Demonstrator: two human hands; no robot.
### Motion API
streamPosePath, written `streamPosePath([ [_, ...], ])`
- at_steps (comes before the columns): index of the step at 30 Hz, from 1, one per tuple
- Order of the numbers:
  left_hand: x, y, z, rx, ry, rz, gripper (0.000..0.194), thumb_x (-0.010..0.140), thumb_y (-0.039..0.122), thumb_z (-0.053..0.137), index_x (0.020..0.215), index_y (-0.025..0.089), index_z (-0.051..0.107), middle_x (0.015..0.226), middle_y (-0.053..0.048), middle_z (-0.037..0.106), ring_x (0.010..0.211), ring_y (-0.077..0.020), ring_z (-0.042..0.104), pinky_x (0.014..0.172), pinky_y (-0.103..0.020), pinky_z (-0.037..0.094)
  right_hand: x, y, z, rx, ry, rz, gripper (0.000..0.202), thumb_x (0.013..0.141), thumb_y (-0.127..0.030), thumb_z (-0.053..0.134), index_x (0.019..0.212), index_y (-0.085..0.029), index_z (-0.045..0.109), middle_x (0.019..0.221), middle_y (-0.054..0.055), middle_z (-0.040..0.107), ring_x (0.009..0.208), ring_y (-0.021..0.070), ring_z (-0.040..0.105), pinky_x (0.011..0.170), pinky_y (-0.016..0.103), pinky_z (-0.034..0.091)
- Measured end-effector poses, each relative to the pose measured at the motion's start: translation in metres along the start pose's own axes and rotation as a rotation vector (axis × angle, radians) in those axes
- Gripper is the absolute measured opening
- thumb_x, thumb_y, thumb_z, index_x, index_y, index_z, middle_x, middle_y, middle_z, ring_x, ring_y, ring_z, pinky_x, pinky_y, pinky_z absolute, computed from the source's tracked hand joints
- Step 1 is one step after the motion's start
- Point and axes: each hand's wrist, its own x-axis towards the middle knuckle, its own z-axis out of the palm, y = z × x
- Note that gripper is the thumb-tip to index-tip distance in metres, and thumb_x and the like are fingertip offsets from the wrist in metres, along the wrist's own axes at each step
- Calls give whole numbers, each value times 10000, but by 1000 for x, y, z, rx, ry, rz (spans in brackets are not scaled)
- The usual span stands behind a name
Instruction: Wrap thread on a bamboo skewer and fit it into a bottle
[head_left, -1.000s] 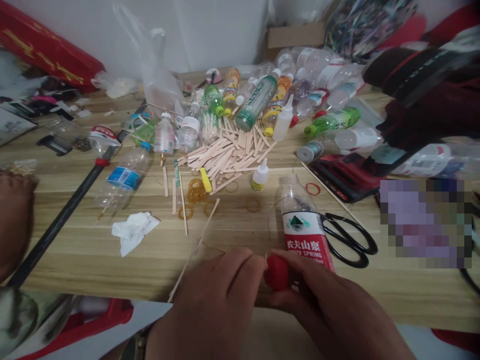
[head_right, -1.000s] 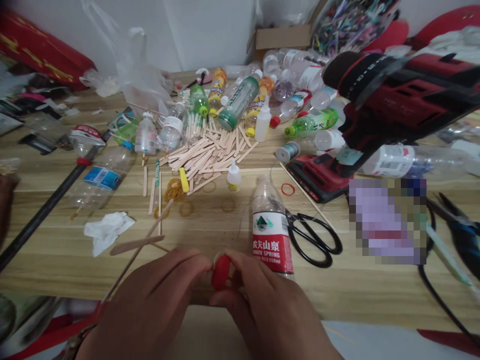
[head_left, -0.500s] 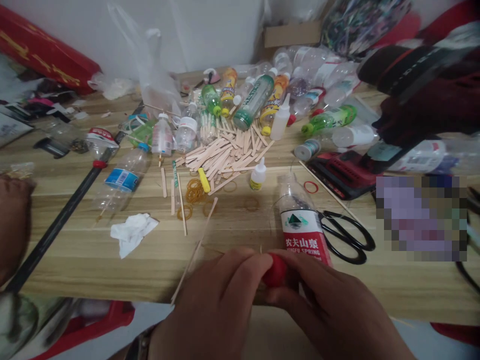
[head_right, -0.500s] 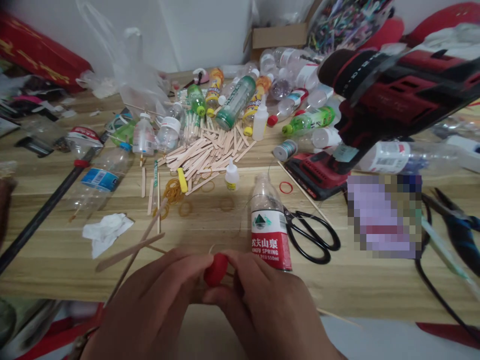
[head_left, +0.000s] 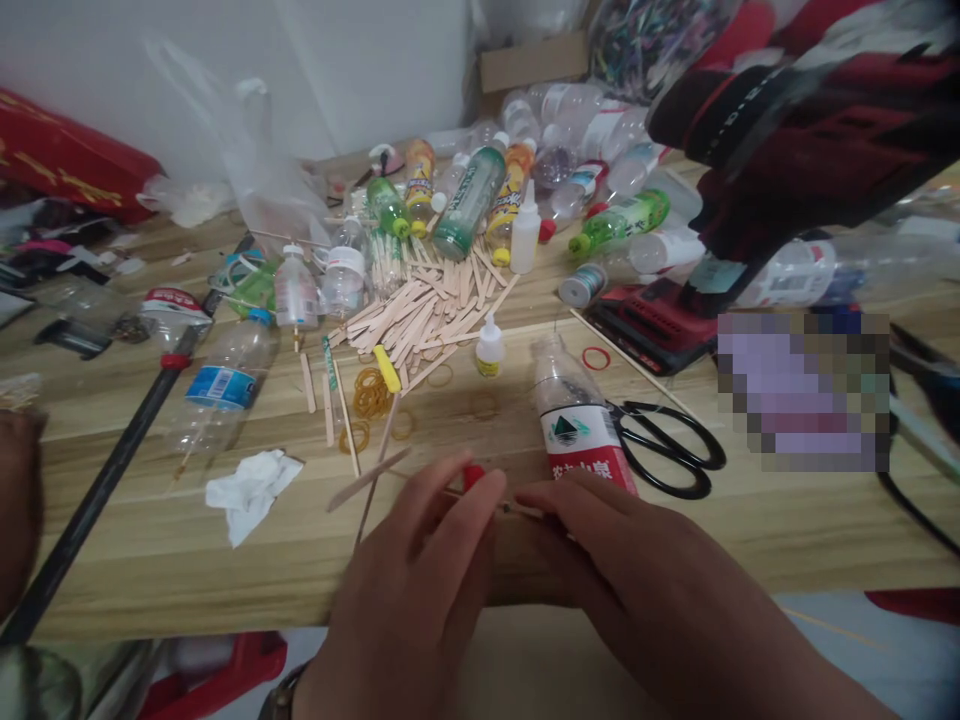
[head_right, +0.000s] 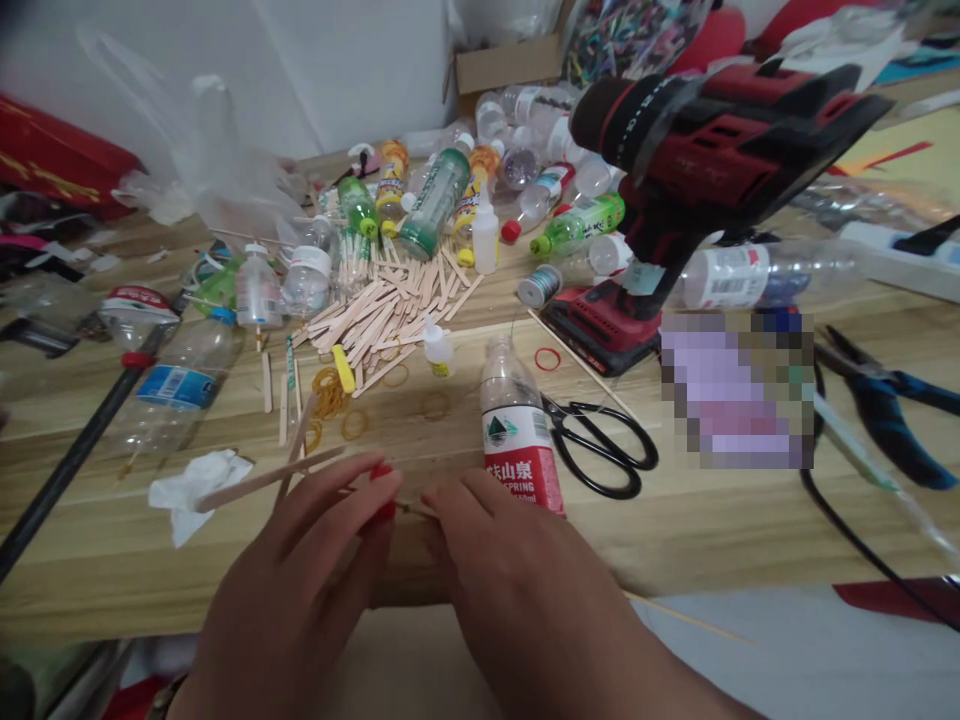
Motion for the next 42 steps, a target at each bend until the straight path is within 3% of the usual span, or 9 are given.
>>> streamPosePath([
  [5,0,6,1,88,135,-80,305,934,139,515,1233,190,546,1312,-138,576,1139,-222,628,935,-361,562,-1,2,1,26,49,16,353,965,-104,300,881,-198,630,767,15,717,563,158,688,456,256,501],
  [9,-8,16,-2,-41,280,-105,305,868,86,574,1132,236,591,1162,-67,620,992,-167,653,819,-268,572,-1,7,2,76,79,77,288,980,-155,350,929,-206,628,836,17,737,655,163,718,517,251,533],
  [11,-9,20,-1,-249,302,-215,215,863,84,569,962,264,632,909,1,646,766,-122,644,647,-206,537,-2,10,2,119,72,100,231,976,-168,393,970,-213,619,875,13,738,707,159,723,565,241,547],
  [15,2,18,17,-805,-62,-587,201,921,301,542,817,191,674,649,4,613,584,-116,558,528,-208,448,-2,12,4,223,57,151,179,965,-177,467,1087,-235,585,919,7,731,773,152,720,676,226,558],
  [19,18,12,37,-1364,75,-899,384,814,522,666,933,157,675,575,58,474,476,-73,405,449,-192,327,-2,8,12,343,19,271,189,953,-179,454,1108,-233,547,785,-16,710,656,148,700,599,224,530],
  [24,23,13,44,-1609,160,-986,368,699,488,793,815,179,630,533,79,455,476,-68,384,458,-190,287,-3,7,17,424,-57,326,201,948,-175,428,1105,-235,537,771,-32,705,654,131,686,588,219,497],
  [29,26,13,44,-1703,229,-1031,373,635,428,862,793,164,652,625,54,574,495,-48,402,492,-188,319,11,13,10,242,-6,210,170,930,-280,527,1051,-239,638,928,13,692,795,163,670,662,259,508],
  [35,29,12,48,-1702,267,-1015,259,688,383,828,754,157,722,560,49,535,520,-62,387,508,-194,316,38,8,8,364,-71,253,216,888,-218,502,773,-228,684,753,-10,674,699,146,637,629,248,469],
  [42,29,9,50,-1729,284,-1022,243,686,374,824,724,156,726,544,52,512,523,-64,380,505,-191,310,38,8,15,481,44,288,228,863,-221,560,658,-228,661,668,-25,630,613,124,584,581,223,448],
])
